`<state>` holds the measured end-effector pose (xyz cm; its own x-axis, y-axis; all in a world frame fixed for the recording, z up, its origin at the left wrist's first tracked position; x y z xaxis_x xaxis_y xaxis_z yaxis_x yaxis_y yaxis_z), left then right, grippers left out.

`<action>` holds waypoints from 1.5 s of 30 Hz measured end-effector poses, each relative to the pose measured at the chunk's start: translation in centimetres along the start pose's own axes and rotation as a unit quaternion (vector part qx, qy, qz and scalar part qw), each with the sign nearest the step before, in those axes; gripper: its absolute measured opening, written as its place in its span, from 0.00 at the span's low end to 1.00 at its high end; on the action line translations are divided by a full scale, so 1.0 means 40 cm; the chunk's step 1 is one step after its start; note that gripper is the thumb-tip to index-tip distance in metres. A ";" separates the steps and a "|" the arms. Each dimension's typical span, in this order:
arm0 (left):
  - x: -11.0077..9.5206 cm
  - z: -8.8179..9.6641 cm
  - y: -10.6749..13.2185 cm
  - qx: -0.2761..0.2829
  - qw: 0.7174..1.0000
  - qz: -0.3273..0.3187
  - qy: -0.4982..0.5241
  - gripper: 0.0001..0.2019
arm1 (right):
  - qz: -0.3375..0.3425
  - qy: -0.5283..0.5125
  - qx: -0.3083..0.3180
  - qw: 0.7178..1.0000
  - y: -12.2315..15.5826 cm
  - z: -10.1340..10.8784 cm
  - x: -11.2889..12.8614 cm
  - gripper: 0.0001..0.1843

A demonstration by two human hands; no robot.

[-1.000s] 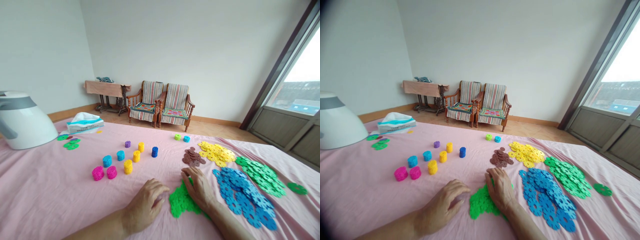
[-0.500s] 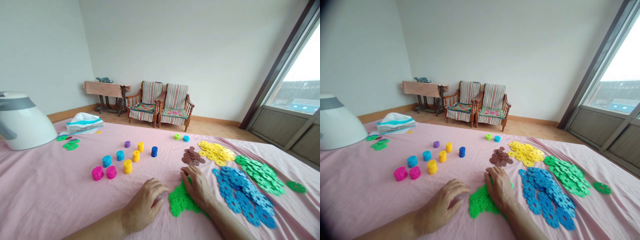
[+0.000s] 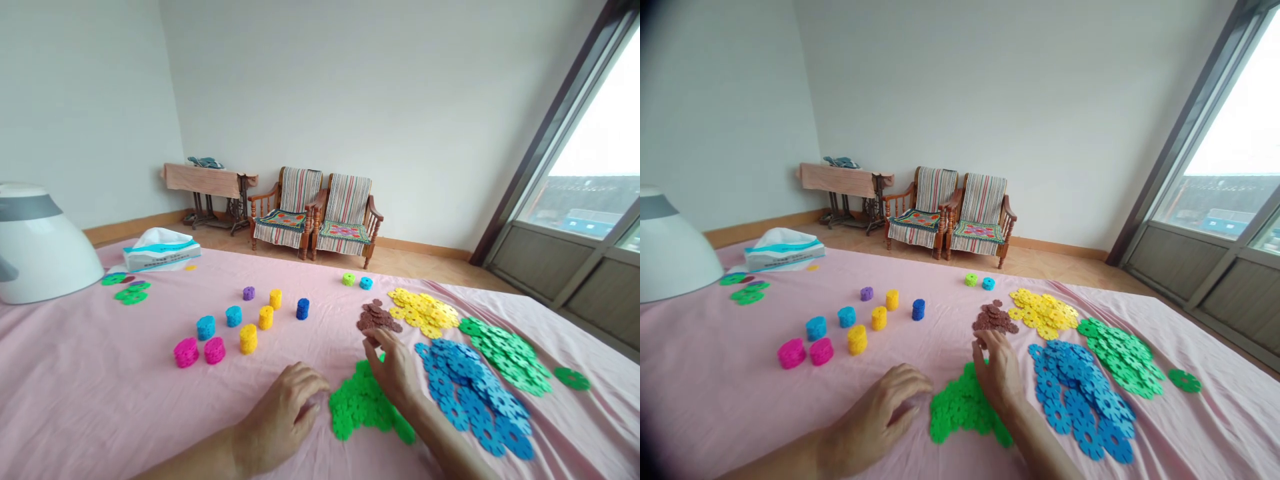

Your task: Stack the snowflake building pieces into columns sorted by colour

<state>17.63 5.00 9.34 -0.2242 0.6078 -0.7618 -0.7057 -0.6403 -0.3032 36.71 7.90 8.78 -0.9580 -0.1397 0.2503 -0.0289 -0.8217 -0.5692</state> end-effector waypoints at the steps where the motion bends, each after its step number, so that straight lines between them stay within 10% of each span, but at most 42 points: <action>1: 0.001 -0.001 0.000 0.001 1.000 0.000 0.001 0.22 | -0.008 0.008 -0.003 1.000 -0.013 0.004 -0.016 0.11; 11: 0.017 -0.002 -0.003 -0.002 1.000 -0.002 0.020 0.23 | -0.039 0.118 0.067 0.990 -0.171 -0.066 -0.202 0.15; 21: 0.063 -0.017 -0.005 0.031 0.999 -0.008 0.011 0.22 | -0.054 0.112 0.109 0.986 -0.204 -0.145 -0.248 0.12; 29: 0.066 0.010 -0.004 -0.040 0.999 0.015 0.018 0.20 | -0.065 0.091 0.039 0.993 -0.214 -0.087 -0.152 0.12; 36: 0.128 0.074 0.007 -0.144 0.987 0.063 0.038 0.11 | 0.029 0.019 0.104 0.994 -0.223 -0.176 0.021 0.09; 45: 0.176 0.090 0.000 -0.169 0.966 0.158 0.119 0.08 | 0.011 0.038 0.156 0.987 -0.234 -0.238 0.039 0.10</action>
<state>13.61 10.97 6.03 -0.2030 0.2568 -0.9449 -0.3594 -0.9172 -0.1721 32.76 20.62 7.05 -0.9765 -0.1269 0.1742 0.0695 -0.9505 -0.3029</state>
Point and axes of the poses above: each hand's wrist, its own y-axis away from the middle knuckle, its own z-axis out of the back of the hand, x = y × z, the point moved 7 cm from there along -y, towards the middle knuckle, and after that the axes turned 14 degrees about y, right-handed, at the moved point
